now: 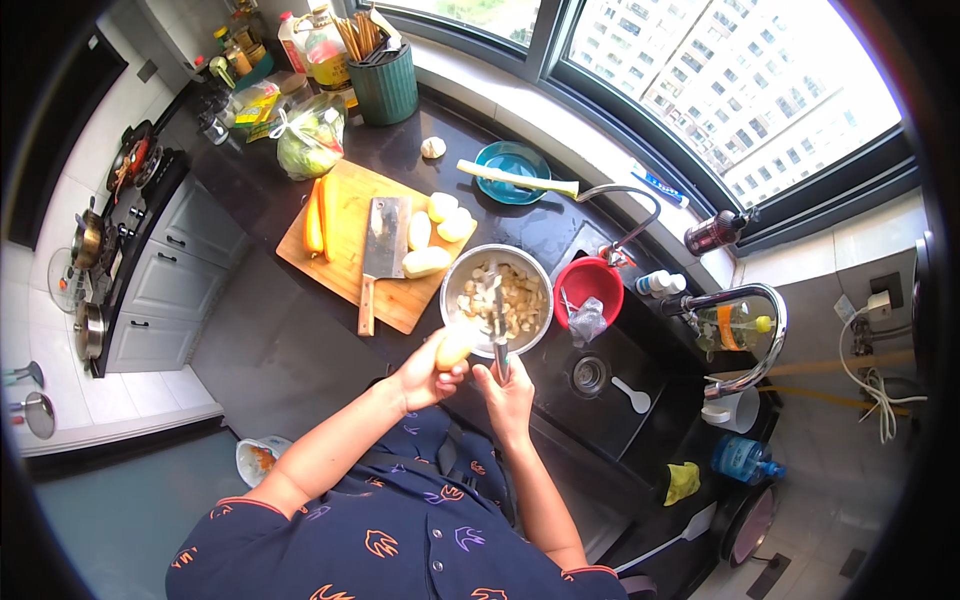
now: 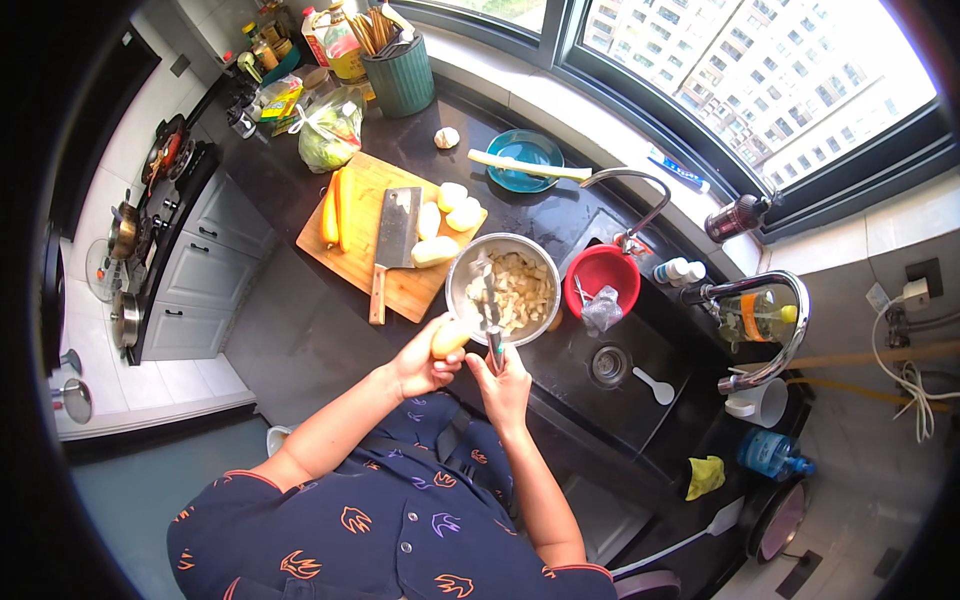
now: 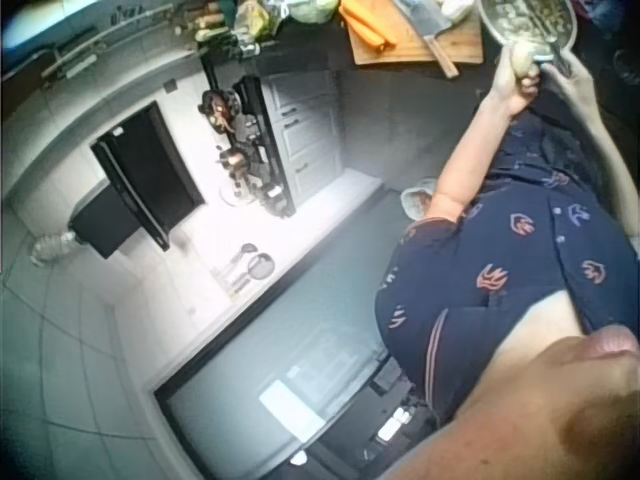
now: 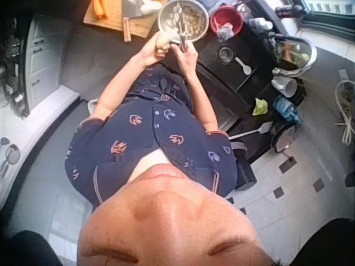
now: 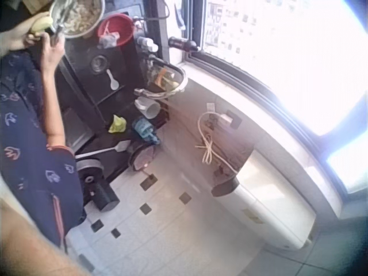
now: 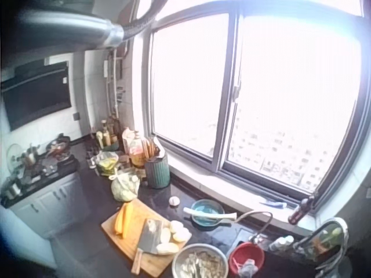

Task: The person peels two potatoes using a vegetable peeler in a kitchen. They hold the potato in one hand and the peeler in the other, removing the skin in strips and dropping the peels into a metal bowl. The peeled potatoes are placed on a wooden cutting board.

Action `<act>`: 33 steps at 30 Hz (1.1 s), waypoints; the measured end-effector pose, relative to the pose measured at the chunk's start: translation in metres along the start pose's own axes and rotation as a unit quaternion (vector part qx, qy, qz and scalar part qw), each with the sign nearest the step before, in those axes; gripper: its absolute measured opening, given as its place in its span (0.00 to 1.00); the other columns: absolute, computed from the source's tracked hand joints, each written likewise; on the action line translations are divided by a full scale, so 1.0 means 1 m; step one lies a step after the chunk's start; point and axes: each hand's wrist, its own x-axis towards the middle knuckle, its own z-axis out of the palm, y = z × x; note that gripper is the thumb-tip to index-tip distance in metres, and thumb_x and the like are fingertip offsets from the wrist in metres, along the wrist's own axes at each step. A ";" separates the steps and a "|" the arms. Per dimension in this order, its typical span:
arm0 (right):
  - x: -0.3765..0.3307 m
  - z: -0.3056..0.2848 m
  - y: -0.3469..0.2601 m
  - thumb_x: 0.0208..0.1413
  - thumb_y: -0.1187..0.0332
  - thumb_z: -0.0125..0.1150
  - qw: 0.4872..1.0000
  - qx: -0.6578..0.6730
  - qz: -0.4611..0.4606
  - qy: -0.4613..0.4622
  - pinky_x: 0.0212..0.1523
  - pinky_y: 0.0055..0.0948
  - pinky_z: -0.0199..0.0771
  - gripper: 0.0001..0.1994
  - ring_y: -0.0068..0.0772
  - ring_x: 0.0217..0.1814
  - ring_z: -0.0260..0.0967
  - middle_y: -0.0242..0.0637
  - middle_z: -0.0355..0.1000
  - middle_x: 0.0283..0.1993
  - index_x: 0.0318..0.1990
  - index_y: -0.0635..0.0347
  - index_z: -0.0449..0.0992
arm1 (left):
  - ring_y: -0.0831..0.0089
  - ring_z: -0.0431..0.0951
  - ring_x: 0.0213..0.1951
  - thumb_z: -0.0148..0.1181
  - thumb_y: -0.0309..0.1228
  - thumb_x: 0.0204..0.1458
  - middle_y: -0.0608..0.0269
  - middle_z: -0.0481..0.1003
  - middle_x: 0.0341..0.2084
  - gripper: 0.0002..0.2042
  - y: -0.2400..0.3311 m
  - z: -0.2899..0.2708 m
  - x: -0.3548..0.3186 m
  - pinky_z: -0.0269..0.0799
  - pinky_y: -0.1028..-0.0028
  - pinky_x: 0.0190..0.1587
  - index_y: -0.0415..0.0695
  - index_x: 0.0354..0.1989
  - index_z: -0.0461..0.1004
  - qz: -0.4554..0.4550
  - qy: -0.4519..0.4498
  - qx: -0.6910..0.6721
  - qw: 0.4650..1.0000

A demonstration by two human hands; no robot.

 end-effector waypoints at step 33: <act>0.022 0.117 -0.002 0.56 0.64 0.67 0.956 -0.063 0.121 0.261 0.32 0.28 0.70 0.11 0.18 0.26 0.67 0.37 0.72 0.23 0.34 0.63 0.76 | 0.49 0.71 0.57 0.57 0.47 0.59 0.40 0.67 0.56 0.28 0.239 -0.070 0.091 0.67 0.59 0.60 0.49 0.65 0.65 0.322 0.154 0.785 0.507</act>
